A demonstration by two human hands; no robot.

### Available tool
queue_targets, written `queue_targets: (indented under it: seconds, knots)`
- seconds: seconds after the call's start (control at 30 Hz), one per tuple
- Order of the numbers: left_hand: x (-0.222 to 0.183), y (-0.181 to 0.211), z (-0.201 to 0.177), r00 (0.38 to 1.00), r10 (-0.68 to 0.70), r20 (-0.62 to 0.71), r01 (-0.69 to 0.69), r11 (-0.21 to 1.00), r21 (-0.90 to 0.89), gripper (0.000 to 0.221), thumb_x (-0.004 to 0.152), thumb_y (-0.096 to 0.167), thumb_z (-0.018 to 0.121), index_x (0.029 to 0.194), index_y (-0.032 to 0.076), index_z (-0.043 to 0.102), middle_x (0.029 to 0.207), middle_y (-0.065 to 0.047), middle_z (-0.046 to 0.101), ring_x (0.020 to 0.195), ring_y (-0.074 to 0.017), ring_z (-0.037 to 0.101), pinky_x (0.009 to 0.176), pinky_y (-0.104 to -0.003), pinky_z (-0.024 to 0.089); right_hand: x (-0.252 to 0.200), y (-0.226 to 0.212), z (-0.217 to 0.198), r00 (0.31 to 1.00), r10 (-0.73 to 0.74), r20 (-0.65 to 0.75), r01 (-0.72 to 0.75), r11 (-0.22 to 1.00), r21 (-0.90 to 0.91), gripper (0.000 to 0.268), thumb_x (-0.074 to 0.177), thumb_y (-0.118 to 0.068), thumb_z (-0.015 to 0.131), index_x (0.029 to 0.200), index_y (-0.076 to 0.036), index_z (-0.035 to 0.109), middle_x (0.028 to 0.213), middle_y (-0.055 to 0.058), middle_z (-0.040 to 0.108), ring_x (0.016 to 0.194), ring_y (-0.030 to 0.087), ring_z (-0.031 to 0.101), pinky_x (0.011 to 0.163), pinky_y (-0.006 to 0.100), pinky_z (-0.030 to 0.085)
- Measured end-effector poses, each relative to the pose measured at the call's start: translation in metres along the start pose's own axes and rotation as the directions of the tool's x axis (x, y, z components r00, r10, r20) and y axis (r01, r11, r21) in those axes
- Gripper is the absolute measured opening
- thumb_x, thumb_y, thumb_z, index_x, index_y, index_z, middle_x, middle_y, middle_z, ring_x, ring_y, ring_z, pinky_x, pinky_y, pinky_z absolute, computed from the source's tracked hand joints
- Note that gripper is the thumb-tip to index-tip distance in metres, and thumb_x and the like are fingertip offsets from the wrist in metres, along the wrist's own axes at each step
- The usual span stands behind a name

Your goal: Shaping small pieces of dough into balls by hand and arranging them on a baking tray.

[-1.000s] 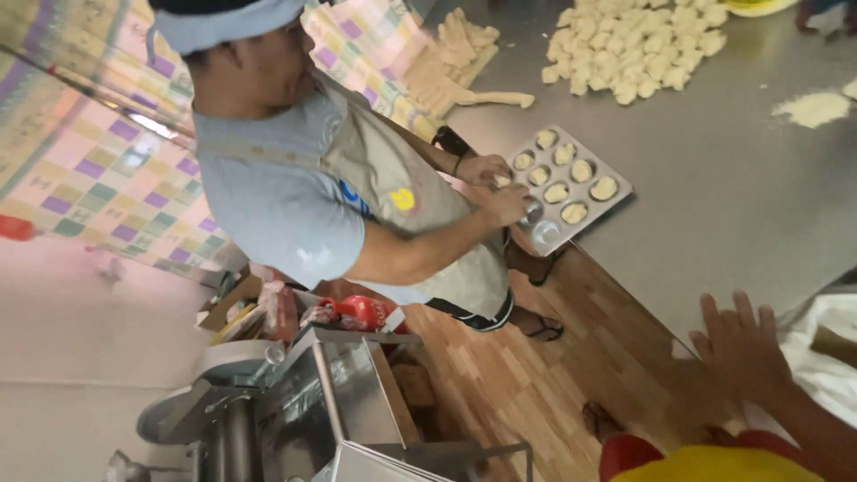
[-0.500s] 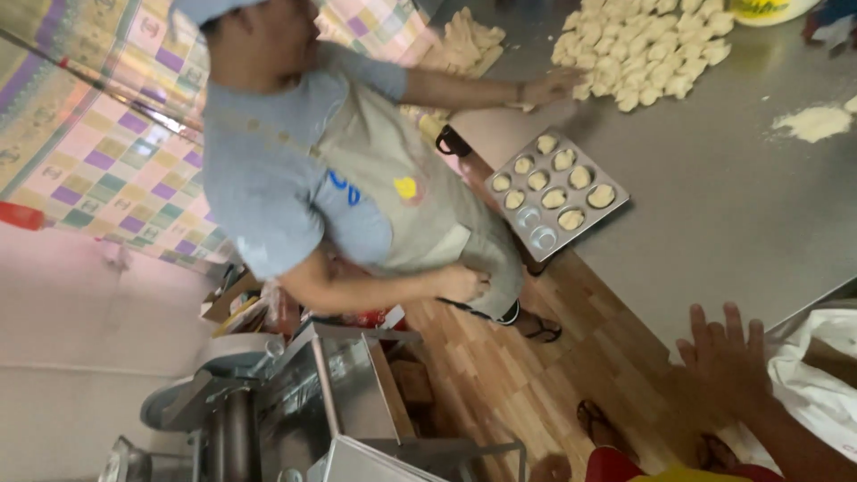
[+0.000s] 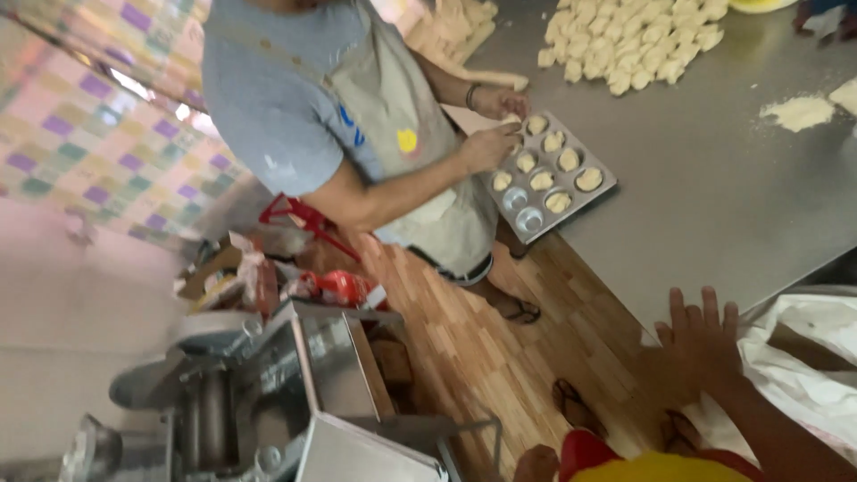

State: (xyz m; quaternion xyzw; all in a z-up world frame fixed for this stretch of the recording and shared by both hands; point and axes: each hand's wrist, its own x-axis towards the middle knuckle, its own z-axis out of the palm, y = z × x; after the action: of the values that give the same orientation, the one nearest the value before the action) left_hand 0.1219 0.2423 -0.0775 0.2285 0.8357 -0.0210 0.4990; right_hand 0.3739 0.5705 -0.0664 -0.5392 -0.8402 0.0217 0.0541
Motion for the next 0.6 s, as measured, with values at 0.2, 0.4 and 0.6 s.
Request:
queue_targets:
  seconds: [0.2,0.4,0.6]
  knots:
    - [0.0,-0.016,0.015,0.995,0.091,-0.048,-0.091,0.996,-0.008,0.024,0.091,0.029,0.045,0.082,0.013,0.061,0.091,-0.007,0.065,0.089,-0.0201,0.062,0.082,-0.04,0.046,-0.005,0.004,0.015,0.971,-0.059,-0.233,0.039,0.995,-0.089,0.074,0.101,-0.055,0.037,0.161,-0.014,0.047,0.133,0.011,0.072,0.157,0.038,0.05,0.124,0.062,0.038]
    - [-0.012,-0.016,0.022,0.995,0.088,-0.044,-0.089,0.996,-0.017,0.028,0.089,0.029,0.044,0.079,0.01,0.061,0.087,-0.01,0.067,0.085,-0.0241,0.065,0.078,-0.043,0.047,-0.006,0.006,0.006,0.988,-0.053,-0.144,0.055,0.998,0.011,0.073,0.104,-0.053,0.035,0.163,-0.009,0.044,0.141,0.017,0.068,0.158,0.044,0.043,0.124,0.067,0.031]
    - [-0.029,0.01,0.012,1.0,0.019,0.018,-0.018,0.998,-0.053,0.033,0.088,0.032,0.044,0.094,0.011,0.068,0.104,-0.011,0.07,0.096,-0.0266,0.065,0.081,-0.041,0.048,-0.007,0.005,0.005,0.992,-0.043,-0.114,0.048,0.998,0.043,0.075,0.106,-0.053,0.032,0.166,-0.008,0.04,0.143,0.018,0.065,0.16,0.044,0.037,0.125,0.067,0.026]
